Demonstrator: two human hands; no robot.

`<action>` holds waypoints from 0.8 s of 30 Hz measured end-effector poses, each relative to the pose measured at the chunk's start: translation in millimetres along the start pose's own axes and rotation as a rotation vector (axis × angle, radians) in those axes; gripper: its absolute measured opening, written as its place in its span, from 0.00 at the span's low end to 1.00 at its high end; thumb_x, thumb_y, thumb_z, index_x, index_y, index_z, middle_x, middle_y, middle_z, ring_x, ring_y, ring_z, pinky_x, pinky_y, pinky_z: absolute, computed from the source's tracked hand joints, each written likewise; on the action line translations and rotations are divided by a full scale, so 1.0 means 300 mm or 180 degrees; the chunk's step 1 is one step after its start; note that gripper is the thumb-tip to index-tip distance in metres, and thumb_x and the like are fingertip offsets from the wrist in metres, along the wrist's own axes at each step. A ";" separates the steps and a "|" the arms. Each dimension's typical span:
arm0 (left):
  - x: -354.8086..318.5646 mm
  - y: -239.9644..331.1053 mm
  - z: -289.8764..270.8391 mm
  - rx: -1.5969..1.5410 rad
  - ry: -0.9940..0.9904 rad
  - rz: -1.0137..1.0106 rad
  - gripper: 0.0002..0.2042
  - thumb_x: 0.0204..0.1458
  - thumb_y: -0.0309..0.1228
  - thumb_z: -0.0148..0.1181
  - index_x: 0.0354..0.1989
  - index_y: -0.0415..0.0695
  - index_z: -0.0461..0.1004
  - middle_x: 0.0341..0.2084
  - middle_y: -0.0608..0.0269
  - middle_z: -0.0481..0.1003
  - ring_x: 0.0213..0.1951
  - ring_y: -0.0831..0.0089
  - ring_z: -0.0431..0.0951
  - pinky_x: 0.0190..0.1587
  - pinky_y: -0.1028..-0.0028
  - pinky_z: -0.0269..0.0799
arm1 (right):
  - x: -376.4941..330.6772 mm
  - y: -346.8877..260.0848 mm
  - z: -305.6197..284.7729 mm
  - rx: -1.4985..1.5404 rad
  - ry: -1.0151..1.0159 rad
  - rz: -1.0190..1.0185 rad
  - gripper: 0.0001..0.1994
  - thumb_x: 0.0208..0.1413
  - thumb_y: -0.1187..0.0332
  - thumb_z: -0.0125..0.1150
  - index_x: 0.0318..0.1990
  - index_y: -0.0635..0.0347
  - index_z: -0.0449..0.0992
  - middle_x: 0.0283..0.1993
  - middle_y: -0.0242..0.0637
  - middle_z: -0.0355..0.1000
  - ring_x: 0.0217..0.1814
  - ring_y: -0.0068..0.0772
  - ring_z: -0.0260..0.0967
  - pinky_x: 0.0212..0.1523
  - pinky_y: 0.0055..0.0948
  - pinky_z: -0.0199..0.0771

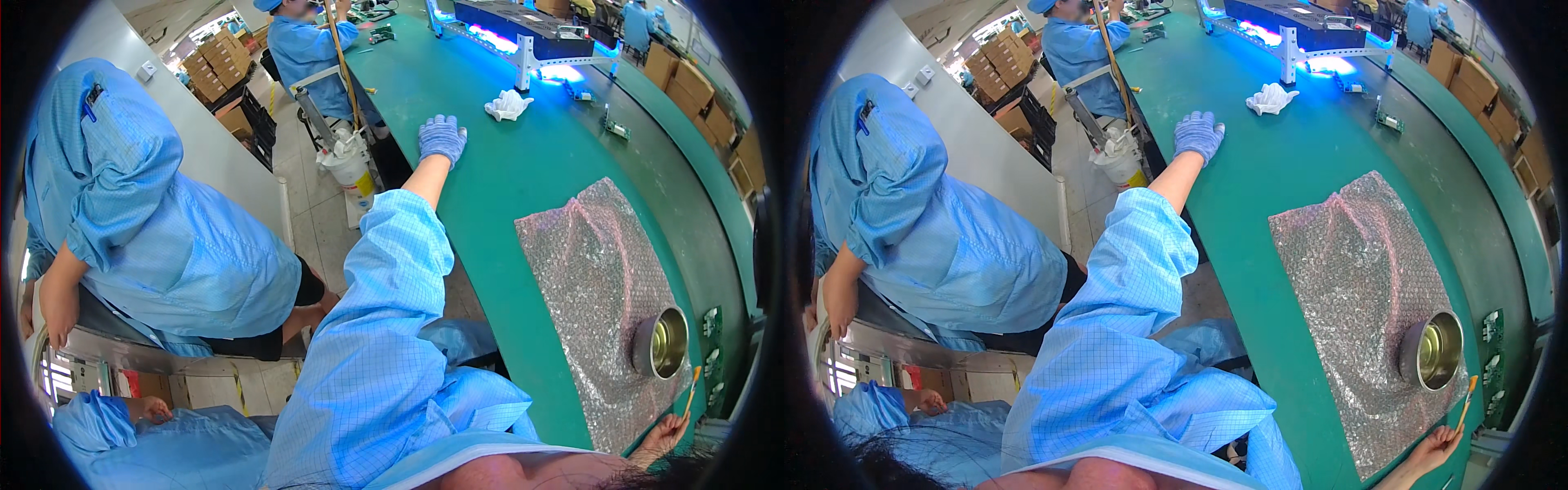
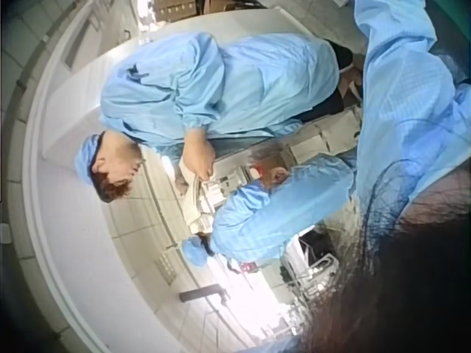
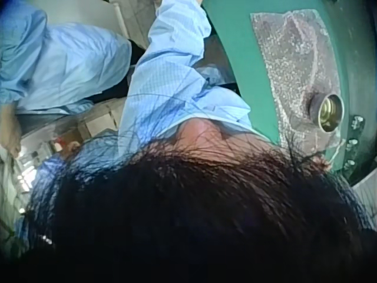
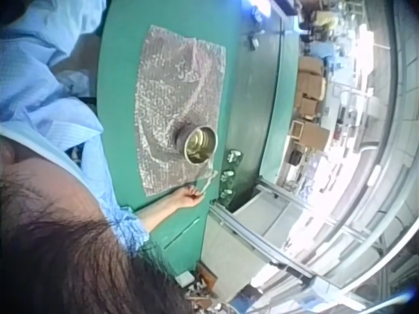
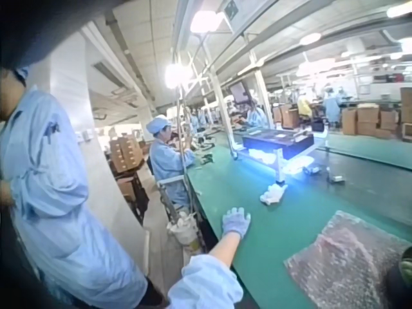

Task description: Applying a protective coating to printed circuit boards using a brush.

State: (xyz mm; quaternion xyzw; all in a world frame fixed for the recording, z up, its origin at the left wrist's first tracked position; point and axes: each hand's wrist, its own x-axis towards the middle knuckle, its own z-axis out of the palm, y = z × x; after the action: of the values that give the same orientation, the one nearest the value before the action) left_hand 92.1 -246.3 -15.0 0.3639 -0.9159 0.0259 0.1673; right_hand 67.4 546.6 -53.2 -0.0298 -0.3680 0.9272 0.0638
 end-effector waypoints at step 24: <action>-0.003 0.020 0.003 -0.0080 -0.0134 -0.0064 0.21 0.53 0.46 0.46 0.51 0.47 0.67 0.49 0.54 0.66 0.52 0.59 0.65 0.54 0.56 0.59 | 0.015 -0.003 -0.044 -0.0010 0.0019 -0.0119 0.12 0.63 0.70 0.42 0.48 0.71 0.62 0.23 0.27 0.48 0.22 0.19 0.44 0.23 0.19 0.50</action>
State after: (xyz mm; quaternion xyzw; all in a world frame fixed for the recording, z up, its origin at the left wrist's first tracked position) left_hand 88.4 -241.6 -15.5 0.3715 -0.9157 0.0051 0.1528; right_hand 64.4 556.9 -62.3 -0.0258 -0.3698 0.9251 0.0821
